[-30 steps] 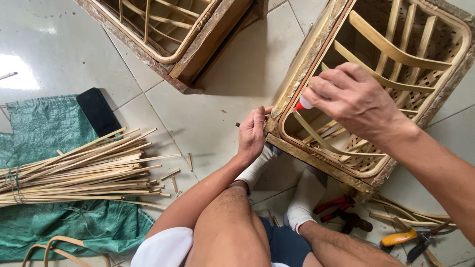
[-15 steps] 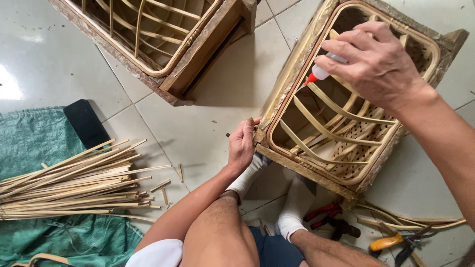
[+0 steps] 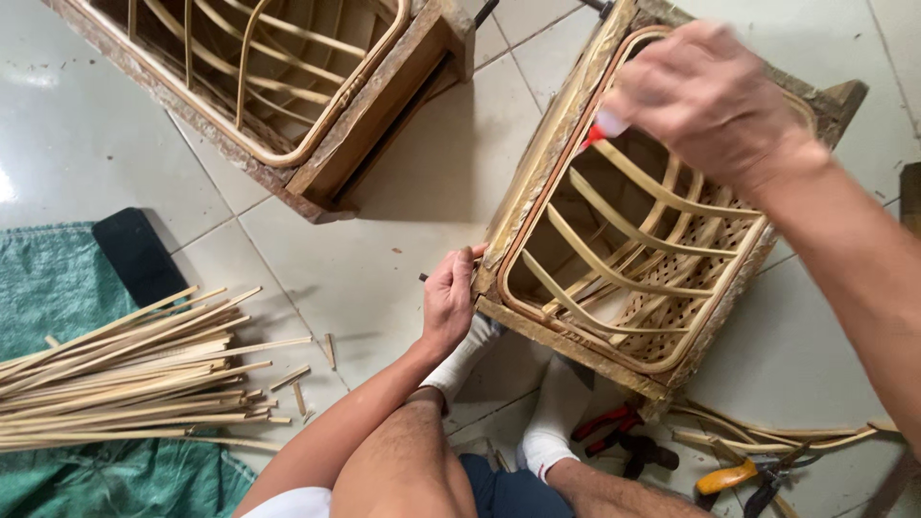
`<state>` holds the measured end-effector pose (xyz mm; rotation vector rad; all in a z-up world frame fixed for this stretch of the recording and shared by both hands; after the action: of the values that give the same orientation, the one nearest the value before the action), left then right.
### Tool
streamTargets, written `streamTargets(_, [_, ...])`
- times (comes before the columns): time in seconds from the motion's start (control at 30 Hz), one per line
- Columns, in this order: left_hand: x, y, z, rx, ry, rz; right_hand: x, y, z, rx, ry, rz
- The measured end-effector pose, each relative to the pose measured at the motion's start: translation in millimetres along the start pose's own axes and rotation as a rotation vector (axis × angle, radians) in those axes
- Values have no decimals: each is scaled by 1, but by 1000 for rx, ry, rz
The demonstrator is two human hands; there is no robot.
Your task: The person inserts thin wooden strips into a rectangular basket frame, secures them with a hammer, and applies glue along the edges. The person uses pliers to adjust the strips and continues to reinforce the basket structure.
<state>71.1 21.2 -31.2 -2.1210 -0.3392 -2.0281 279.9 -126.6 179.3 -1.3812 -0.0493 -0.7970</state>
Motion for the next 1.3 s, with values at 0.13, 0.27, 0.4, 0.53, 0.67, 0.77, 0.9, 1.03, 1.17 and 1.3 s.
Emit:
streamTargets(0.13, [3,-1,0,-9,4,-5,26,-5,4,60,72,-81])
streamTargets(0.27, [1,0,0,-3,-36,-30,26,5,5,58,82,-88])
streamTargets(0.4, [1,0,0,-8,-19,-33,23,10,10,56,76,-56])
streamTargets(0.53, [-2,-1,-2,-16,-46,-20,24,5,17,79,74,9])
streamTargets(0.67, [-1,-1,-2,-19,-39,-30,23,10,19,87,36,-24])
streamTargets(0.77, [-1,0,-2,-22,-32,-32,30,23,9,76,42,-15])
streamTargets(0.9, [-1,-1,-1,-41,-19,-14,66,53,-14,44,173,48])
streamTargets(1.03, [3,1,0,-79,7,-2,107,78,-52,11,343,62])
streamTargets(1.17, [8,1,3,-98,31,12,109,102,-63,12,378,77])
streamTargets(1.3, [6,2,2,-107,3,16,98,106,-48,45,328,-4])
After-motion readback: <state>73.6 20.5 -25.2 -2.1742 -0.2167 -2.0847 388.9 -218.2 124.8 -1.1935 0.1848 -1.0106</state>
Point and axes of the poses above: each hand's wrist, its own z-axis towards the middle knuckle, its own y-axis out of the palm, x = y × z, the point moved 8 cm from there along z, towards the middle knuckle, and after that the axes turned 15 degrees about y, right-handed, at the moved point
